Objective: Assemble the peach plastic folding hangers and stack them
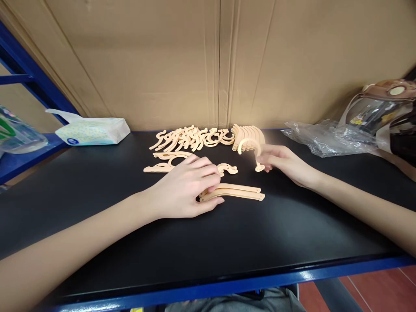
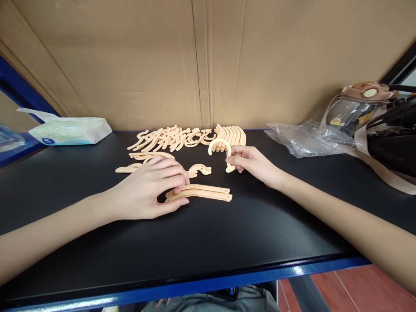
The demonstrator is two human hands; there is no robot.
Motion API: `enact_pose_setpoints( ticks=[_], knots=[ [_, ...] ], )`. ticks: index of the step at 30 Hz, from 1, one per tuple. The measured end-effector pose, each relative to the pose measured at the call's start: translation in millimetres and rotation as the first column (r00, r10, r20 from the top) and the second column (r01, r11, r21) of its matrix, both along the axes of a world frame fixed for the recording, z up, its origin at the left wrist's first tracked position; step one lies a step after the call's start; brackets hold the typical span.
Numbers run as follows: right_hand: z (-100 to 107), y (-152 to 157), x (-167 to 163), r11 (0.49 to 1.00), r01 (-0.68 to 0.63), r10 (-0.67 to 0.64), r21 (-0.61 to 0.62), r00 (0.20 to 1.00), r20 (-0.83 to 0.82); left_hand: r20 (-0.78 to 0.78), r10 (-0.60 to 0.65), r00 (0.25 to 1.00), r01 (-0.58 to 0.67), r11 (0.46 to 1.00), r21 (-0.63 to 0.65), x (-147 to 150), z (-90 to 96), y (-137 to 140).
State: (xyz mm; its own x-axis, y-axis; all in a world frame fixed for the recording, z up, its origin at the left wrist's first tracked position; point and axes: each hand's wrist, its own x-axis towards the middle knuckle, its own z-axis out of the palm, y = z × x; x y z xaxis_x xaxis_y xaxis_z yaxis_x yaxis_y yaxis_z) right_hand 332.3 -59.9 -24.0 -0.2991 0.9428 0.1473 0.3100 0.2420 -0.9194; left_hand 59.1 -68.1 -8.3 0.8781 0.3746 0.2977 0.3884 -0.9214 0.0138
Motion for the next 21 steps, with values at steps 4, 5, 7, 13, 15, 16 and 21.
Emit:
enact_pose_setpoints(
  ticks=[4,5,7,13,15,16,21],
  knots=[
    [3.0,-2.5,-2.2,1.000,0.003,-0.003,-0.002,1.000,-0.001,-0.019,0.007,1.000,-0.006,1.000,0.023,-1.0,-2.7,2.2],
    [3.3,-2.8,-2.7,1.000,0.004,-0.004,-0.003,1.000,-0.007,-0.018,0.007,1.000,-0.007,1.000,0.022,-1.0,-3.1,2.3],
    [3.6,-3.3,-3.4,1.000,0.007,-0.008,-0.009,1.000,-0.020,-0.021,0.004,1.000,-0.004,1.000,0.014,-0.8,-3.5,2.0],
    [1.8,-3.6,-2.8,1.000,0.004,-0.005,-0.017,0.999,-0.050,-0.026,0.009,1.000,-0.010,1.000,-0.022,1.3,-2.4,0.1],
    [1.3,-3.2,-2.8,1.000,0.006,-0.007,-0.020,0.999,-0.046,-0.031,0.009,0.999,-0.009,1.000,-0.014,2.3,-2.8,-1.0],
    [1.2,-3.1,-3.1,1.000,0.008,-0.008,-0.022,0.999,-0.039,-0.033,0.007,0.999,-0.007,1.000,-0.008,2.9,-3.1,-1.7],
    [2.8,-3.5,-5.9,0.999,0.004,-0.004,-0.035,1.000,-0.014,-0.019,0.028,0.999,-0.028,0.999,-0.020,6.6,-5.8,-6.6]
  ],
)
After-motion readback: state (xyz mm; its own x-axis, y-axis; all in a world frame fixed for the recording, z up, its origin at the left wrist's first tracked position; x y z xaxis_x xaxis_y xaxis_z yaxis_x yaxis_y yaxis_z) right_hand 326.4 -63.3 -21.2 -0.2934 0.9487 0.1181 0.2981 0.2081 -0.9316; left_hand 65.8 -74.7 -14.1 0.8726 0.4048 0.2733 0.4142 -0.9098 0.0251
